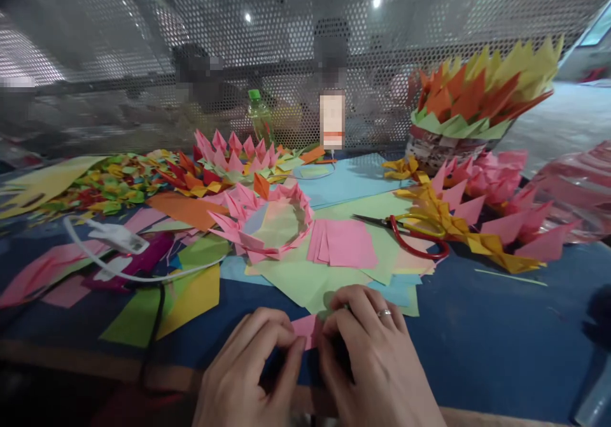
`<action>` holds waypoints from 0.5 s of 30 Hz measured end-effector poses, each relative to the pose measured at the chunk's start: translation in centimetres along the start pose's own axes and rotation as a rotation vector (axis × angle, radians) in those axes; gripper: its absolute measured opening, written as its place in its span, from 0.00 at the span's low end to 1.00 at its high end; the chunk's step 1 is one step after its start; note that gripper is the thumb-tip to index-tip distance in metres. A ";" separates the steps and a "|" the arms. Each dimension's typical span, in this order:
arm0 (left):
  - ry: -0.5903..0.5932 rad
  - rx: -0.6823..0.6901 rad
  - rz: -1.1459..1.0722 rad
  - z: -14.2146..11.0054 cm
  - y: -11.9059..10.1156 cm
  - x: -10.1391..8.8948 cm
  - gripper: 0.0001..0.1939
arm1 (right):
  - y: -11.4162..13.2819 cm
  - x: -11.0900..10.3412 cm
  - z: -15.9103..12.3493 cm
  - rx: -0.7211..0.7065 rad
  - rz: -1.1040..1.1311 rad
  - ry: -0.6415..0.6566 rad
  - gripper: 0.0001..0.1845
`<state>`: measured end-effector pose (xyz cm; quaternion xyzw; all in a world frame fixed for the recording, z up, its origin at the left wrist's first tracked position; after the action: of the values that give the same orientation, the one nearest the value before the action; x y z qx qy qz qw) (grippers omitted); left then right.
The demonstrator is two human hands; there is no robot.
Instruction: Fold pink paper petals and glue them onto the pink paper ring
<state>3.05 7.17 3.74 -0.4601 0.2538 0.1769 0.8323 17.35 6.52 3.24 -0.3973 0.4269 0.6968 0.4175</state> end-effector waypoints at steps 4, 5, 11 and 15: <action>0.024 0.014 0.017 0.1 0.2 0.0 0.08 | -0.1 0.0 0.2 0.009 -0.005 0.017 0.03; 0.021 0.019 0.019 0.2 0.2 0.0 0.08 | -0.1 0.0 0.3 0.008 -0.008 0.023 0.03; 0.017 0.048 0.005 0.3 0.2 0.0 0.09 | -0.3 -0.2 0.2 0.009 -0.021 0.024 0.03; 0.014 -0.032 -0.020 0.3 0.5 0.2 0.06 | -0.4 0.0 0.3 -0.029 -0.039 0.026 0.03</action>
<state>2.97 7.76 3.44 -0.4771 0.2523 0.1693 0.8247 17.65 6.87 3.22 -0.4206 0.4146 0.6893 0.4196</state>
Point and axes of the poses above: each hand's wrist, its own z-axis towards the middle knuckle, its own x-axis out of the palm, y = z × x, the point moved 7 cm from there along z, towards the middle knuckle, and after that the axes turned 11 degrees about -z, right-handed, at the moved point
